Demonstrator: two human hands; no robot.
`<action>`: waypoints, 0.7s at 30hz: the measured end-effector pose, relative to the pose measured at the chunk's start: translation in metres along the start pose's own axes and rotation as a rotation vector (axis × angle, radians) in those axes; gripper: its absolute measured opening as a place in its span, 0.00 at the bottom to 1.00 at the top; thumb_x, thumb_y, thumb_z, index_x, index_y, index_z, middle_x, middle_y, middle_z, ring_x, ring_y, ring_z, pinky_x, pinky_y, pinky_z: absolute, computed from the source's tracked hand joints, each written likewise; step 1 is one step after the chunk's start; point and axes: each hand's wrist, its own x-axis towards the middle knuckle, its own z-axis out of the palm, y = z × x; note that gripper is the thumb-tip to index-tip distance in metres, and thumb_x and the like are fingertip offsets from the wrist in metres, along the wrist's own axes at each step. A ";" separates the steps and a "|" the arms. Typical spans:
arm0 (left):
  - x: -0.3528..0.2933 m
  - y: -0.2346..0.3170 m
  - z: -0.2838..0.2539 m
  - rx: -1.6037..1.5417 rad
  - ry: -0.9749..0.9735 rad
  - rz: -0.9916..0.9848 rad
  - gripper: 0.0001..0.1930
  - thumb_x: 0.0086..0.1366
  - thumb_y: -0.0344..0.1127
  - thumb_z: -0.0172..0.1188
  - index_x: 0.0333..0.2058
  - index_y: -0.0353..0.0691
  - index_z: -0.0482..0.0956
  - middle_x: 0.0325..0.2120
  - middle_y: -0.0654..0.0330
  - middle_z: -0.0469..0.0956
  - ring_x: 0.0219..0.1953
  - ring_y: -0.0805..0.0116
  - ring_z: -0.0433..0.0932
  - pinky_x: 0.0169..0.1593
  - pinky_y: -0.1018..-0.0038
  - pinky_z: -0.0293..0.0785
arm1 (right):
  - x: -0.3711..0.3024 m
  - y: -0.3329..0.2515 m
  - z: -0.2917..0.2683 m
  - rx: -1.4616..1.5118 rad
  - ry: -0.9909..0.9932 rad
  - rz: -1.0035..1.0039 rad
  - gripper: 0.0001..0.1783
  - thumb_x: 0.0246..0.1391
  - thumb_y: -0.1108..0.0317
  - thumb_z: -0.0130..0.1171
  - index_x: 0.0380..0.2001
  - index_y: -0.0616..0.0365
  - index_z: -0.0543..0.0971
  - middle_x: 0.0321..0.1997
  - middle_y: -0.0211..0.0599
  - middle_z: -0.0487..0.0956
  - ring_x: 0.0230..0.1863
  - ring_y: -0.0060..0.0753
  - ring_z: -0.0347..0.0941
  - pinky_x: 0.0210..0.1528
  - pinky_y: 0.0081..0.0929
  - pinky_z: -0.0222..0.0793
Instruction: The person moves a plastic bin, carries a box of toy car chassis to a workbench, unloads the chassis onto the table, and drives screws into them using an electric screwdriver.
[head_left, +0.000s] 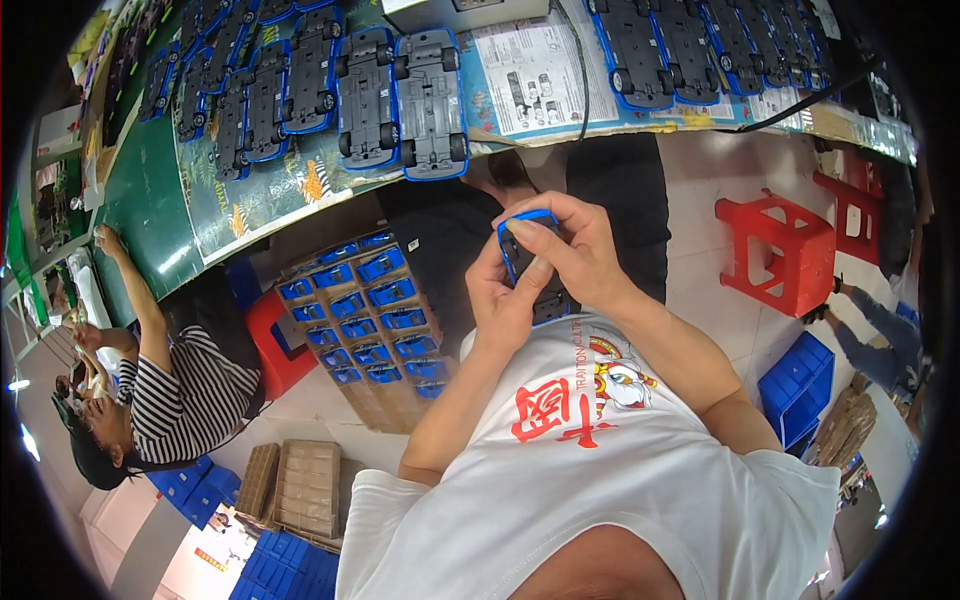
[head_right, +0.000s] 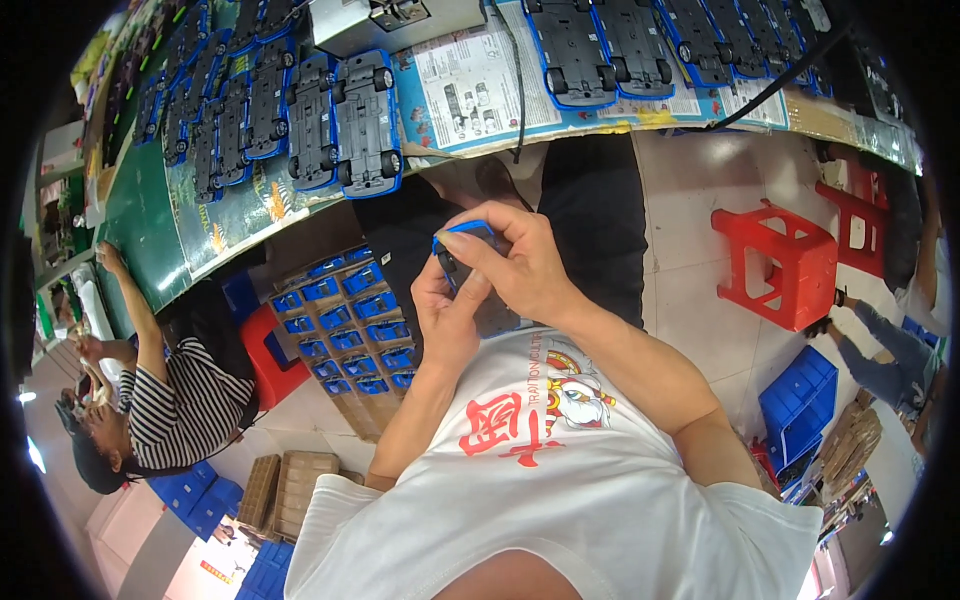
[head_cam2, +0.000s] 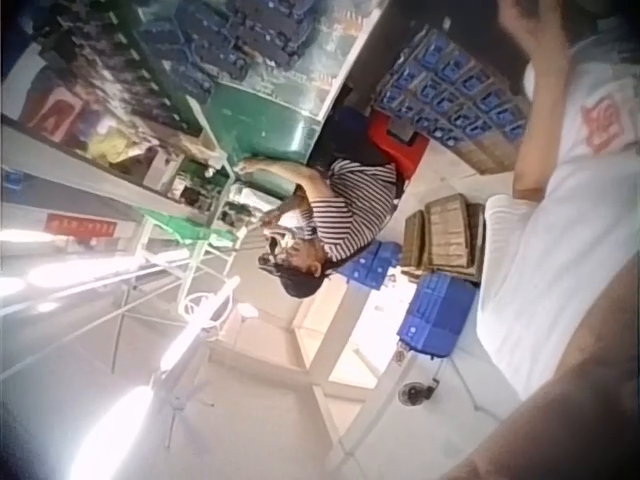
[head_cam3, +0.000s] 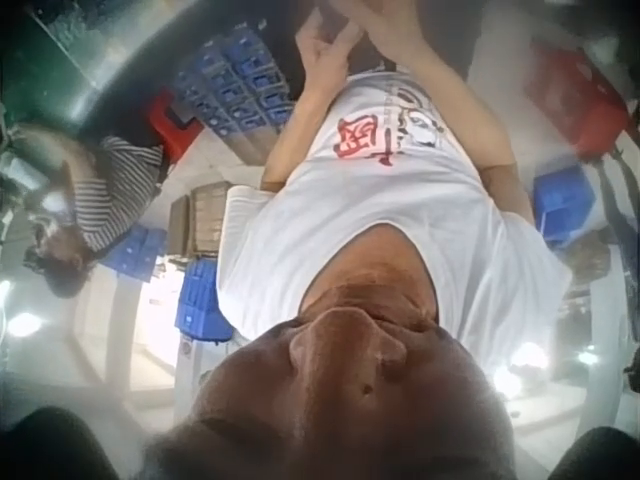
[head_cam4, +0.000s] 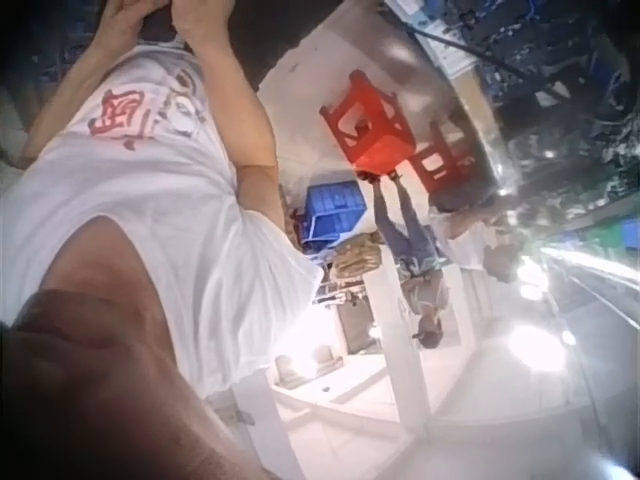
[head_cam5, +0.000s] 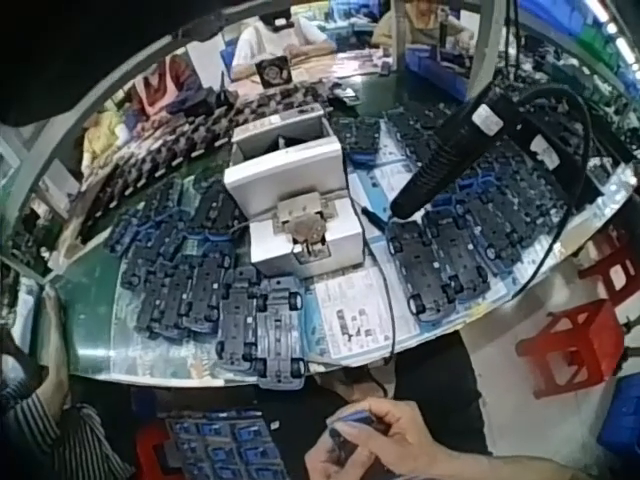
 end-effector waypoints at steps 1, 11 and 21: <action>0.002 -0.001 0.000 -0.014 0.002 0.009 0.20 0.65 0.29 0.66 0.55 0.32 0.75 0.43 0.63 0.80 0.44 0.77 0.77 0.50 0.77 0.73 | 0.001 -0.002 -0.002 -0.007 -0.005 -0.007 0.11 0.60 0.65 0.66 0.38 0.64 0.85 0.31 0.29 0.83 0.34 0.14 0.76 0.36 0.17 0.72; 0.011 0.039 -0.005 -0.292 0.031 -0.145 0.18 0.63 0.27 0.64 0.51 0.32 0.77 0.42 0.53 0.82 0.39 0.66 0.83 0.46 0.68 0.81 | 0.013 -0.088 -0.021 -0.218 0.164 -0.343 0.11 0.62 0.73 0.60 0.46 0.66 0.82 0.50 0.44 0.82 0.46 0.28 0.79 0.48 0.30 0.76; 0.014 0.040 -0.016 -0.522 -0.054 -0.216 0.25 0.63 0.28 0.61 0.59 0.34 0.71 0.41 0.51 0.79 0.39 0.60 0.83 0.45 0.60 0.83 | 0.180 -0.178 -0.087 0.097 0.306 -0.782 0.26 0.52 0.70 0.72 0.53 0.66 0.76 0.51 0.44 0.81 0.53 0.33 0.77 0.56 0.32 0.74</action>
